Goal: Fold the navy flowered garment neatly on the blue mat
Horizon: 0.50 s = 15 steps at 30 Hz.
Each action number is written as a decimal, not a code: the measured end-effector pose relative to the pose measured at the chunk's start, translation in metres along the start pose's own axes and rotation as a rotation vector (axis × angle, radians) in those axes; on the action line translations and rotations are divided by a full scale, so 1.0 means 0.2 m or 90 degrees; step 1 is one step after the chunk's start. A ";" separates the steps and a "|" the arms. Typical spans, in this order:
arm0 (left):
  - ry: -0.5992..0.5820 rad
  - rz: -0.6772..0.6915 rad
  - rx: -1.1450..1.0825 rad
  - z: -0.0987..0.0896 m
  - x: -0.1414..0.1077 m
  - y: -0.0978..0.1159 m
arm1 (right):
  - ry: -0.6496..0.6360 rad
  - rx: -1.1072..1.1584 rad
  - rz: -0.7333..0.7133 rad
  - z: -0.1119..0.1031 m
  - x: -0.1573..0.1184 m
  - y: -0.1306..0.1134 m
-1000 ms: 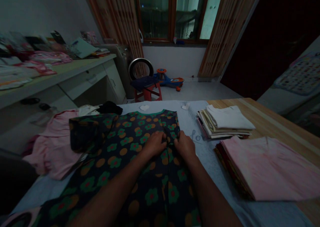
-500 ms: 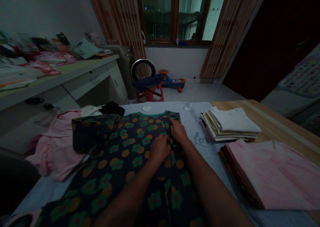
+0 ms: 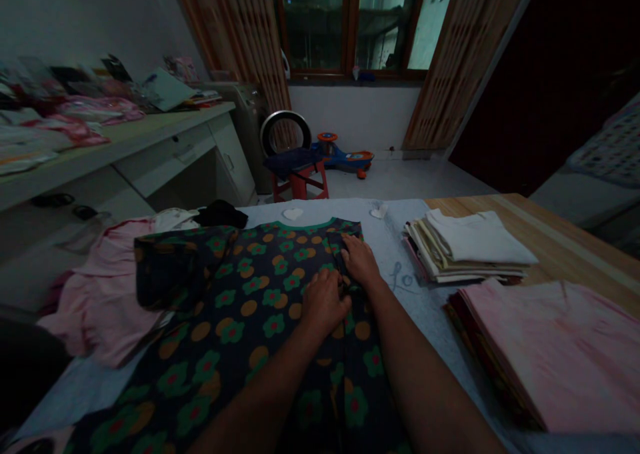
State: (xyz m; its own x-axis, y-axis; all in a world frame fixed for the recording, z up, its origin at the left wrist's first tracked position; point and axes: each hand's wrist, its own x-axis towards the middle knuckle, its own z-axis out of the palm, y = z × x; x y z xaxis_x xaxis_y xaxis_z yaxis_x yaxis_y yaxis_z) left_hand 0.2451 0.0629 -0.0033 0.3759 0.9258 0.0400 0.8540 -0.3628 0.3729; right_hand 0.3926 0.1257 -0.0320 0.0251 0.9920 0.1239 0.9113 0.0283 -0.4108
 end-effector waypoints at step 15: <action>0.020 0.016 0.031 0.04 0.00 0.01 | 0.005 0.018 0.000 0.01 0.02 0.03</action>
State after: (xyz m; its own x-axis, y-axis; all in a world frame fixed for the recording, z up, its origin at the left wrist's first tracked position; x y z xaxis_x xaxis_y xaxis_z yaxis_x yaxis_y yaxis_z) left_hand 0.2500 0.0612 -0.0095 0.3864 0.9191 0.0777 0.8612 -0.3896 0.3263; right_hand 0.3969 0.1305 -0.0363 0.0292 0.9909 0.1313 0.8994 0.0312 -0.4359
